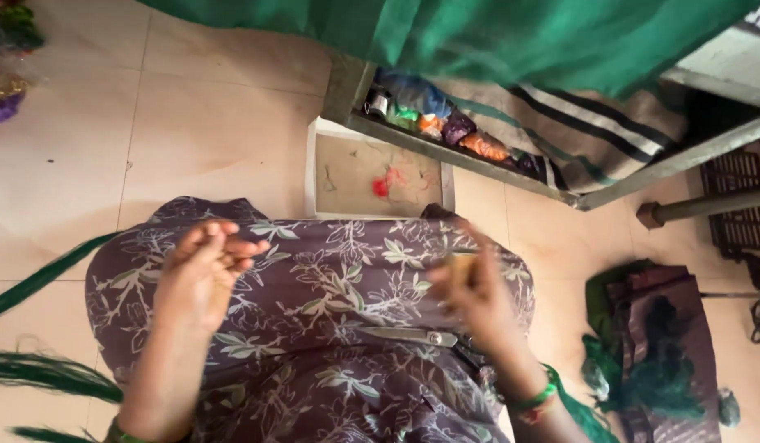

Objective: Tying green fabric strips and sewing them with gold thread to create decorative tassels.

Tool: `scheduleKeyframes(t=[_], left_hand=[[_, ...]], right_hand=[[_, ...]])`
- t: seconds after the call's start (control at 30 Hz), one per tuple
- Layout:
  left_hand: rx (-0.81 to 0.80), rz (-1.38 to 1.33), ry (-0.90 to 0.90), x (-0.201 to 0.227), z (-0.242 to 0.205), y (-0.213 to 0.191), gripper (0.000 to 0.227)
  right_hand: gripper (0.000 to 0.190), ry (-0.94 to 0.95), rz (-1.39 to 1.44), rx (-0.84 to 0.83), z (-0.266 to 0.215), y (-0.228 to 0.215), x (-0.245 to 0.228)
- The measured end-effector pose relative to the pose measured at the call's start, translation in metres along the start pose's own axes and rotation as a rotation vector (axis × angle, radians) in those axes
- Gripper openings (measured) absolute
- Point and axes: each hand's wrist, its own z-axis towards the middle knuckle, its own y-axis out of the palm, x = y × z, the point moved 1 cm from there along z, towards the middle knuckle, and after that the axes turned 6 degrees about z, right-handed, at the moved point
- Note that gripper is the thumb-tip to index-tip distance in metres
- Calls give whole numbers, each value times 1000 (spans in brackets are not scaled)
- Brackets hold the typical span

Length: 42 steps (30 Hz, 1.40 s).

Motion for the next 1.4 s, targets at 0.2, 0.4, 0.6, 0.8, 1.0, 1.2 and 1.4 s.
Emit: scheduleKeyframes(t=[0.2, 0.4, 0.6, 0.8, 1.0, 1.2, 1.4], left_hand=[[-89, -60, -106, -38, -9, 33, 14], [-670, -155, 51, -76, -33, 35, 24], [-628, 149, -81, -95, -38, 31, 35], [-256, -51, -255, -85, -14, 49, 23], [-191, -308, -255, -86, -5, 40, 15], [-208, -241, -203, -38, 7, 51, 16], [130, 684, 144, 48, 7, 13, 25]], right_hand=[[97, -198, -573, -963, -65, 157, -53], [96, 144, -134, -1346, -35, 249, 24], [52, 9, -31, -1006, 113, 101, -57], [30, 298, 380, -106, 190, -55, 27], [13, 250, 334, 105, 144, -112, 68], [13, 111, 569, 138, 143, -122, 46], [16, 9, 591, 10, 170, -97, 38]])
